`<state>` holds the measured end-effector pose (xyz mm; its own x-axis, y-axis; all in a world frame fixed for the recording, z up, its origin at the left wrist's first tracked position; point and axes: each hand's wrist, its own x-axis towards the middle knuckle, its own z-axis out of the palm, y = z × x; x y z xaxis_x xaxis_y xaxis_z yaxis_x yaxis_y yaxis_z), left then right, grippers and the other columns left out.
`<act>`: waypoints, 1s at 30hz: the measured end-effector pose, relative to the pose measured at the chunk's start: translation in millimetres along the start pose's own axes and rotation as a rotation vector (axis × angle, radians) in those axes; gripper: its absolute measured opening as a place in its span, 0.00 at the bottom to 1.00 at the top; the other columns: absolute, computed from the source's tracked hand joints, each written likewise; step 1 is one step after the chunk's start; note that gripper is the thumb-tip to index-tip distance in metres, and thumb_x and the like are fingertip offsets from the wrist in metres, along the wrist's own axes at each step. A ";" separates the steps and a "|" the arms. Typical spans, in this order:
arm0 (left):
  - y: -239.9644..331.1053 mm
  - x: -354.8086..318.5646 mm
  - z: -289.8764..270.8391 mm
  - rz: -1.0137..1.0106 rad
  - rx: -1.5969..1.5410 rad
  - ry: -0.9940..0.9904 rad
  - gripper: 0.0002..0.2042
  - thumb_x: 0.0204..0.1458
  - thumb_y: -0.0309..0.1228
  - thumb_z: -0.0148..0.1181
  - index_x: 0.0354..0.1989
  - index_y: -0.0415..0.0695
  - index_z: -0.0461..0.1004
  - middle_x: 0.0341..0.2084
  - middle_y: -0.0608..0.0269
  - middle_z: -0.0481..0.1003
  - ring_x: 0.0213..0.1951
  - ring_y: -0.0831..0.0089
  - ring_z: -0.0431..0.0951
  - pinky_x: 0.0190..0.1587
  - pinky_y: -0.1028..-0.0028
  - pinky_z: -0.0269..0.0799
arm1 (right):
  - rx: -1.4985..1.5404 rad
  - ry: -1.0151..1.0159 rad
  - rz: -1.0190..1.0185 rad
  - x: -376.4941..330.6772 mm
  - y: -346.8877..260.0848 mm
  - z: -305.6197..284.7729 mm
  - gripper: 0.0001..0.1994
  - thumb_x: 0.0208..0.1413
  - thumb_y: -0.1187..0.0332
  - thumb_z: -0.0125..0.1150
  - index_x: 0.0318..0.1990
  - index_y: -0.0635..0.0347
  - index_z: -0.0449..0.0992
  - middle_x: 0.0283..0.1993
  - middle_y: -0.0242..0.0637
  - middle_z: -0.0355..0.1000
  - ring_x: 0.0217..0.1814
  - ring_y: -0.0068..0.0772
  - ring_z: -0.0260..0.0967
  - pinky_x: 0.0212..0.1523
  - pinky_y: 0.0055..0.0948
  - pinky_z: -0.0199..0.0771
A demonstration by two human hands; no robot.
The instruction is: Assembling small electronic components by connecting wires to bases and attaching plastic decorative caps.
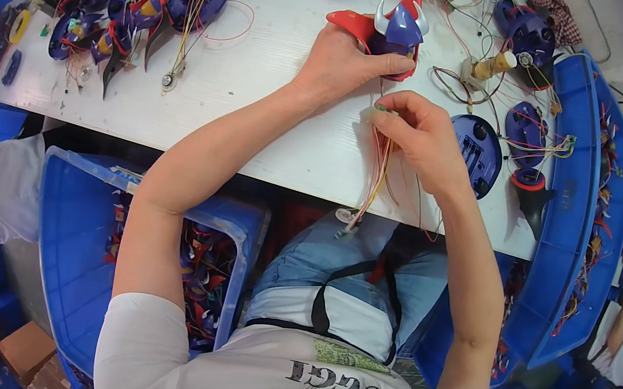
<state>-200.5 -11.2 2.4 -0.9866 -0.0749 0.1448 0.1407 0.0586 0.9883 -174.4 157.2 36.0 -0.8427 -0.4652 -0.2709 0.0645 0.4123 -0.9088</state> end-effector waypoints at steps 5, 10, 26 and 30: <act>-0.7 -3.1 5.6 0.010 -0.121 -0.011 0.17 0.40 0.37 0.70 0.31 0.34 0.78 0.22 0.61 0.78 0.23 0.77 0.72 0.29 0.80 0.69 | 0.391 0.061 0.012 -5.8 10.3 5.8 0.11 0.56 0.71 0.59 0.44 0.67 0.75 0.32 0.38 0.73 0.28 0.24 0.67 0.32 0.19 0.70; -1.4 -5.1 4.3 -0.020 -0.177 -0.032 0.17 0.41 0.38 0.70 0.31 0.34 0.78 0.23 0.61 0.78 0.25 0.77 0.73 0.31 0.81 0.70 | 0.642 0.085 0.038 -14.5 6.7 12.4 0.11 0.59 0.72 0.55 0.45 0.69 0.74 0.33 0.39 0.73 0.27 0.24 0.68 0.30 0.18 0.70; -2.1 -5.6 1.1 -0.053 -0.305 -0.036 0.17 0.42 0.37 0.70 0.32 0.34 0.79 0.23 0.62 0.78 0.26 0.79 0.74 0.32 0.82 0.70 | 0.483 0.062 0.015 -14.7 5.9 8.3 0.14 0.61 0.67 0.52 0.47 0.68 0.75 0.37 0.39 0.74 0.33 0.24 0.68 0.36 0.16 0.69; -7.7 -1.7 8.2 -0.110 -0.315 -0.016 0.15 0.43 0.35 0.70 0.32 0.34 0.79 0.23 0.64 0.78 0.24 0.79 0.73 0.30 0.82 0.70 | 0.063 0.179 -0.117 -26.8 4.7 -5.0 0.13 0.60 0.68 0.53 0.47 0.67 0.75 0.38 0.38 0.74 0.35 0.23 0.68 0.38 0.15 0.68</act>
<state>-200.6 -3.4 -5.9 -0.9981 -0.0478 0.0385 0.0496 -0.2603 0.9643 -154.1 175.5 40.6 -0.9274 -0.3584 -0.1071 -0.0105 0.3111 -0.9503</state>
